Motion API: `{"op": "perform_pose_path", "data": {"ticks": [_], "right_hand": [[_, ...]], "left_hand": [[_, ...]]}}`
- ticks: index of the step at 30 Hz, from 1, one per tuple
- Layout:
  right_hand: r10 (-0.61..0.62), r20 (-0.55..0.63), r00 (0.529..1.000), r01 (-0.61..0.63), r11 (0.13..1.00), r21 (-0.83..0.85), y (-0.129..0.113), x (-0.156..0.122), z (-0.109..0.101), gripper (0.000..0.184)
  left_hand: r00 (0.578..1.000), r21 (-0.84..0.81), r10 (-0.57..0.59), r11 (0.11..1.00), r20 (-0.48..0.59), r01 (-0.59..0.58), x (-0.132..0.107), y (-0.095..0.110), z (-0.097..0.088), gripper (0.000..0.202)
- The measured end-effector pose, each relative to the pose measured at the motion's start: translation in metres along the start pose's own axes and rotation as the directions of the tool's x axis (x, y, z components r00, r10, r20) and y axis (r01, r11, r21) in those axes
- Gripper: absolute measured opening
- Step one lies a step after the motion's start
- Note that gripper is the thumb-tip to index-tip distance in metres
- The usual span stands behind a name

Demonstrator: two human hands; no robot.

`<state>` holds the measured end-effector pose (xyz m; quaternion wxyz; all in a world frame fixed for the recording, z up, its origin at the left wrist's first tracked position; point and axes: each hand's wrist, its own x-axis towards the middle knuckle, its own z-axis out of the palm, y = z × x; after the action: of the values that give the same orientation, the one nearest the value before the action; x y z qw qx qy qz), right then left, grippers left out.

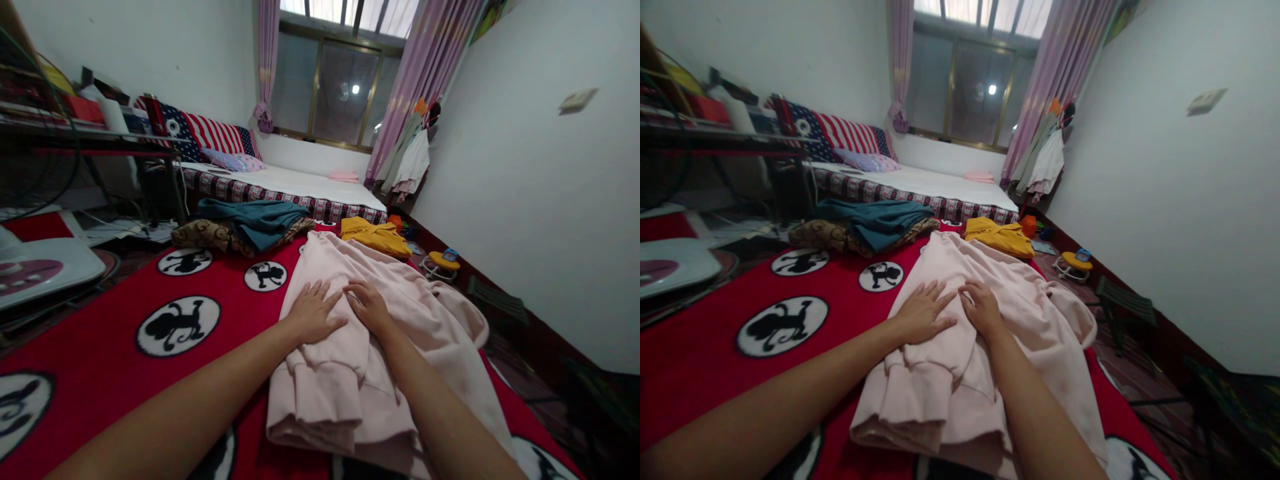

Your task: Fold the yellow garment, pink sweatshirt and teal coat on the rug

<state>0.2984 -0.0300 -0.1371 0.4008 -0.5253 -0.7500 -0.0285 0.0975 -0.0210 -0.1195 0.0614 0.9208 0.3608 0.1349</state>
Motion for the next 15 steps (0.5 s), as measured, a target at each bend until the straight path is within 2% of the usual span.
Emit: {"op": "perform_pose_path", "data": {"ticks": [15], "right_hand": [[-0.008,0.034,0.999,0.010,0.999,-0.042,-0.0016,-0.0001,-0.0001,0.018]], "left_hand": [[1.000,0.028,-0.014,1.000,-0.012,0.015,-0.0007,0.0006,-0.0030,0.067]]}}
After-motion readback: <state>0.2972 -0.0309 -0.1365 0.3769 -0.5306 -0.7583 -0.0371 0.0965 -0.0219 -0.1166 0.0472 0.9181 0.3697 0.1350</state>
